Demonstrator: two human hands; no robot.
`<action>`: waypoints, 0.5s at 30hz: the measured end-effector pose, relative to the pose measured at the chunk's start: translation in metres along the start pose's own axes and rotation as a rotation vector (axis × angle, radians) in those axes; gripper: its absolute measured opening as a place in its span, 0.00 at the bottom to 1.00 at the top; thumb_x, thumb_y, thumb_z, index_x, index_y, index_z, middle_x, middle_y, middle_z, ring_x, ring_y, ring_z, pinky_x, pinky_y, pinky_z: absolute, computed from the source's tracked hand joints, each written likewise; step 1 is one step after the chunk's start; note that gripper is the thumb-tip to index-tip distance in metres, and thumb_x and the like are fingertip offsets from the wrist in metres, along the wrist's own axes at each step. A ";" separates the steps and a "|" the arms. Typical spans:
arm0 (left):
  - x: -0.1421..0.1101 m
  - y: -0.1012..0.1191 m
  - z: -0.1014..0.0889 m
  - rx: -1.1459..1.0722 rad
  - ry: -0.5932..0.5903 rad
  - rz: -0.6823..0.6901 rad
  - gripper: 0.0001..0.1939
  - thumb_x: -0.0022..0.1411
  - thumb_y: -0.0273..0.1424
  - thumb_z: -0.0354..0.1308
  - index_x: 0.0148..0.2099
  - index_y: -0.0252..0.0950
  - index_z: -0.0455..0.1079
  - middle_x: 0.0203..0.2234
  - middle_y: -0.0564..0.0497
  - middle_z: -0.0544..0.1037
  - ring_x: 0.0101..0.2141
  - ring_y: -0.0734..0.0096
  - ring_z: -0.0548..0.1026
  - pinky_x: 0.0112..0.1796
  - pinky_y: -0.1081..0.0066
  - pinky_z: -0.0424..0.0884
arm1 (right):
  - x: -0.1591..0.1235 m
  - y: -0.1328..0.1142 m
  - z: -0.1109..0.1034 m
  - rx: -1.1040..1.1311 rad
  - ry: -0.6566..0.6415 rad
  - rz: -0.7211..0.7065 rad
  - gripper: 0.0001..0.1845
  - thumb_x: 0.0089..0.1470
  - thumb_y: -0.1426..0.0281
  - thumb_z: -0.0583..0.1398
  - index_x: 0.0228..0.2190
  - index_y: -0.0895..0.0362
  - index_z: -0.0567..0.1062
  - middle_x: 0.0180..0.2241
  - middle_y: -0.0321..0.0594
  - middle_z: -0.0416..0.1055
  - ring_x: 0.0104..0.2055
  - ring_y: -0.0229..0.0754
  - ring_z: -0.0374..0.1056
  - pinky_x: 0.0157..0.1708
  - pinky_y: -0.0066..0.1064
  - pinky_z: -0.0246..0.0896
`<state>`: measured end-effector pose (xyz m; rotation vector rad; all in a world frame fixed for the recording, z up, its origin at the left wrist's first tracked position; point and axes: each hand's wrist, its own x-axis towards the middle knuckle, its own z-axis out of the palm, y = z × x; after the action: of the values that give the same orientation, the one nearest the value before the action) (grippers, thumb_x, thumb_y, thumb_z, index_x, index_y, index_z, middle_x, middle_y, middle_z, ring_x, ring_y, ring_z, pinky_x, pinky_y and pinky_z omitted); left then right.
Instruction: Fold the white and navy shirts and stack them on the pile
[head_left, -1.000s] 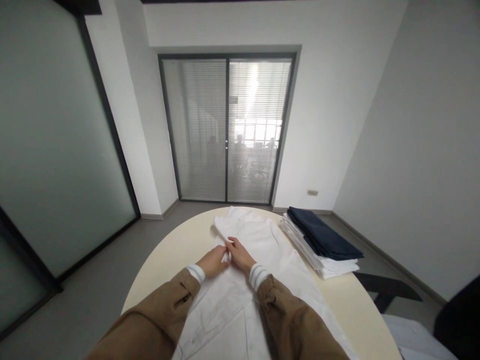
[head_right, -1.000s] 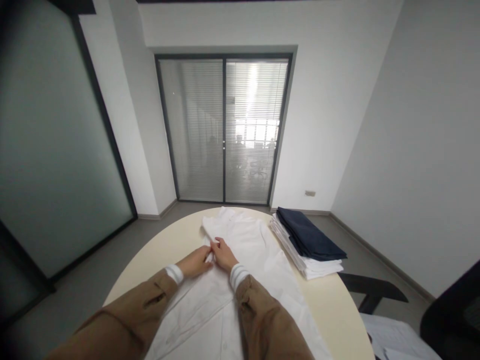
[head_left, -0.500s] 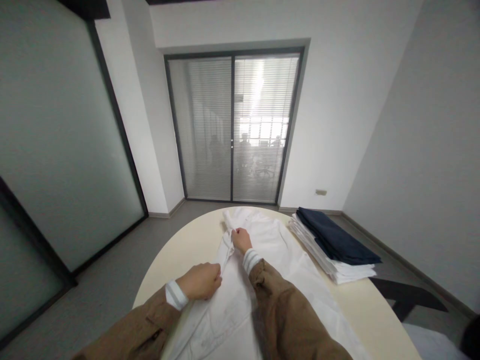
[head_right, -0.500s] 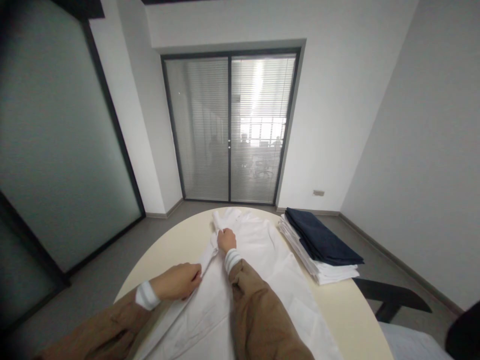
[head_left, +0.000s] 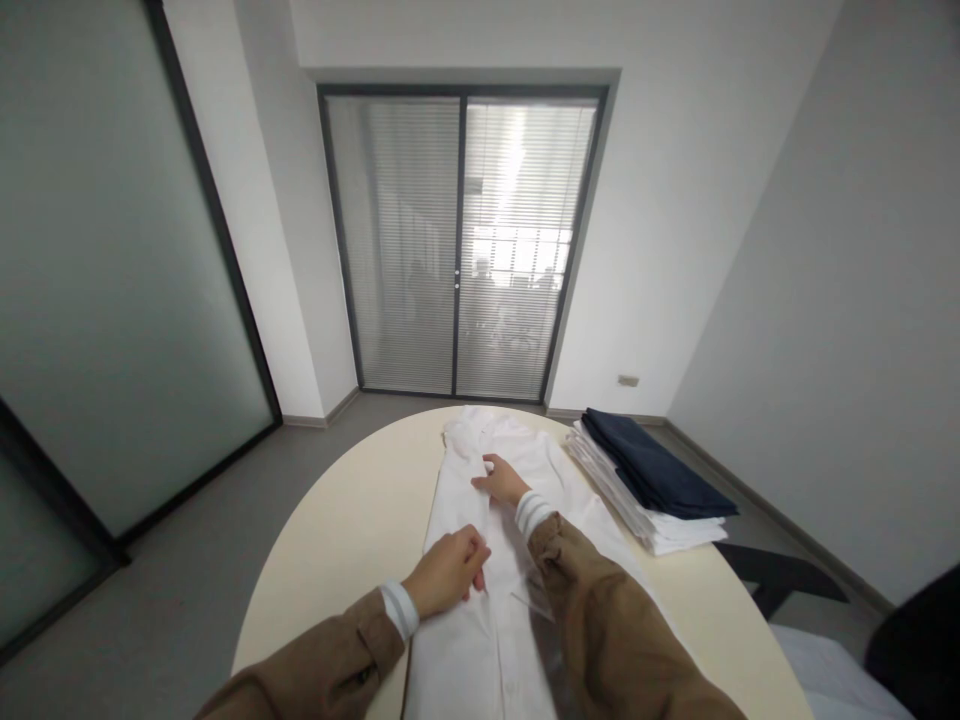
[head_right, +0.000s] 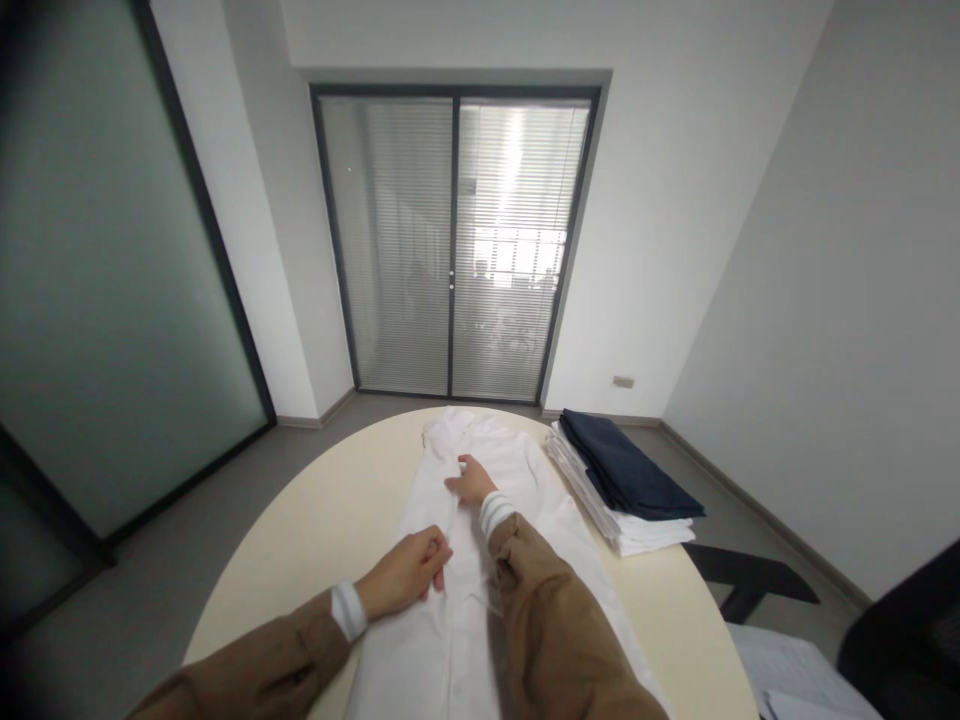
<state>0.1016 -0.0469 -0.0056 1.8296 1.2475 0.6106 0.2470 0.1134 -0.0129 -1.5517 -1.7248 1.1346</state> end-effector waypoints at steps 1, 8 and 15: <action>-0.003 0.005 -0.001 0.010 -0.005 0.020 0.12 0.69 0.40 0.43 0.40 0.37 0.61 0.25 0.52 0.78 0.17 0.74 0.67 0.23 0.73 0.63 | -0.002 0.002 0.000 -0.022 0.013 -0.030 0.33 0.50 0.73 0.63 0.57 0.58 0.63 0.36 0.41 0.76 0.32 0.40 0.71 0.32 0.31 0.68; -0.031 0.026 -0.015 0.522 -0.231 0.547 0.16 0.50 0.25 0.58 0.43 0.42 0.71 0.53 0.49 0.72 0.46 0.61 0.73 0.44 0.65 0.70 | -0.016 0.009 -0.001 -0.085 0.039 -0.168 0.44 0.51 0.71 0.65 0.65 0.57 0.54 0.48 0.46 0.72 0.45 0.42 0.71 0.49 0.35 0.64; -0.034 0.032 -0.024 0.454 -0.289 0.628 0.06 0.57 0.25 0.58 0.38 0.40 0.67 0.54 0.49 0.70 0.51 0.62 0.69 0.51 0.64 0.67 | -0.018 0.020 -0.014 -0.192 0.015 -0.163 0.40 0.50 0.70 0.65 0.62 0.59 0.59 0.34 0.36 0.72 0.30 0.36 0.68 0.36 0.30 0.66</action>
<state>0.0864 -0.0754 0.0362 2.6152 0.6332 0.3778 0.2716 0.0989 -0.0208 -1.4926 -1.9580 0.8968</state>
